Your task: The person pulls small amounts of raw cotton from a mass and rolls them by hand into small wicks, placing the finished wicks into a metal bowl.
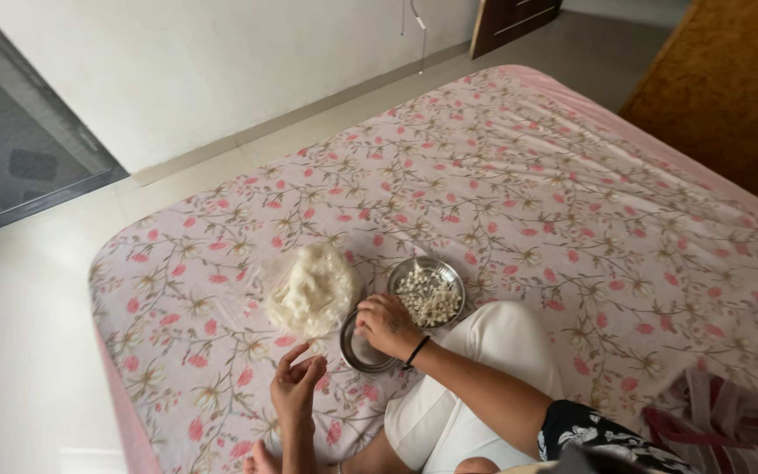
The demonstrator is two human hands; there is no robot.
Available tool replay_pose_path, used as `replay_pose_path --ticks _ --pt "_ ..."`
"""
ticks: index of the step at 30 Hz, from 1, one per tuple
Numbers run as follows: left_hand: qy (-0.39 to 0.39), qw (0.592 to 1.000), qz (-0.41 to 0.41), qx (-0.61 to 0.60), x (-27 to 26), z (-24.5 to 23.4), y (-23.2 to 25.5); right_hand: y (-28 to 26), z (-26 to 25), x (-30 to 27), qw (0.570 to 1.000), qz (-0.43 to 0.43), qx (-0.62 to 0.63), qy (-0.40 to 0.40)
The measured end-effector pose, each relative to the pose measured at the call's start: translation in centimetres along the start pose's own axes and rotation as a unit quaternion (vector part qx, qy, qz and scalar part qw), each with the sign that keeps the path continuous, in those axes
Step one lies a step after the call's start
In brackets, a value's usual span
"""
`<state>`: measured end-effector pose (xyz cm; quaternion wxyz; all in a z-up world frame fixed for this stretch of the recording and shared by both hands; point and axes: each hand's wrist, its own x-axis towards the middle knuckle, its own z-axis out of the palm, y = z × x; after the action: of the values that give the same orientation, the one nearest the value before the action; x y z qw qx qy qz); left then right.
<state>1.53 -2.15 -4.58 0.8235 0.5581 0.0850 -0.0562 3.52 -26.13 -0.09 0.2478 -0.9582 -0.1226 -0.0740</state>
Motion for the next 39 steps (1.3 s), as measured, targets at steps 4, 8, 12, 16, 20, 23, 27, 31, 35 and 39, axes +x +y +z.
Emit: replay_pose_path --ticks 4,8,12,16,20,23,27,31,35,39 --pt "-0.002 0.999 -0.029 0.012 0.0 0.7 -0.7 -1.7 -1.4 0.6 0.993 -0.062 0.066 0.077" --pt "-0.016 0.996 -0.069 -0.06 0.0 0.8 -1.0 -2.7 -1.6 0.4 0.957 -0.068 0.282 0.02" --pt "-0.033 0.991 -0.074 -0.108 0.1 0.5 -1.4 -3.2 -1.6 0.3 0.93 -0.057 0.359 -0.061" --pt "-0.042 0.988 -0.087 -0.124 0.8 -0.1 -1.9 -3.6 -2.0 -0.4 0.926 -0.044 0.365 -0.089" --pt "-0.036 0.985 -0.107 -0.127 1.4 -0.7 -3.0 -3.9 -2.2 -0.5 0.924 -0.076 0.363 -0.09" --pt "-0.03 0.985 -0.114 -0.127 1.9 -1.2 -4.3 -4.2 -2.0 -0.5 0.93 -0.084 0.348 -0.082" --pt "-0.03 0.981 -0.125 -0.142 3.2 -2.7 -7.1 -4.4 -2.0 -0.2 0.923 -0.064 0.373 -0.07" --pt "-0.033 0.976 -0.154 -0.153 4.9 -4.1 -10.1 -4.3 -2.2 0.1 0.943 -0.084 0.319 -0.046" --pt "-0.028 0.979 -0.144 -0.142 5.7 -5.0 -11.6 -4.8 -2.4 0.6 0.944 -0.086 0.318 -0.026" --pt "-0.02 0.98 -0.16 -0.118 6.1 -5.2 -11.6 -5.8 -3.1 0.9 0.96 -0.098 0.262 -0.011"
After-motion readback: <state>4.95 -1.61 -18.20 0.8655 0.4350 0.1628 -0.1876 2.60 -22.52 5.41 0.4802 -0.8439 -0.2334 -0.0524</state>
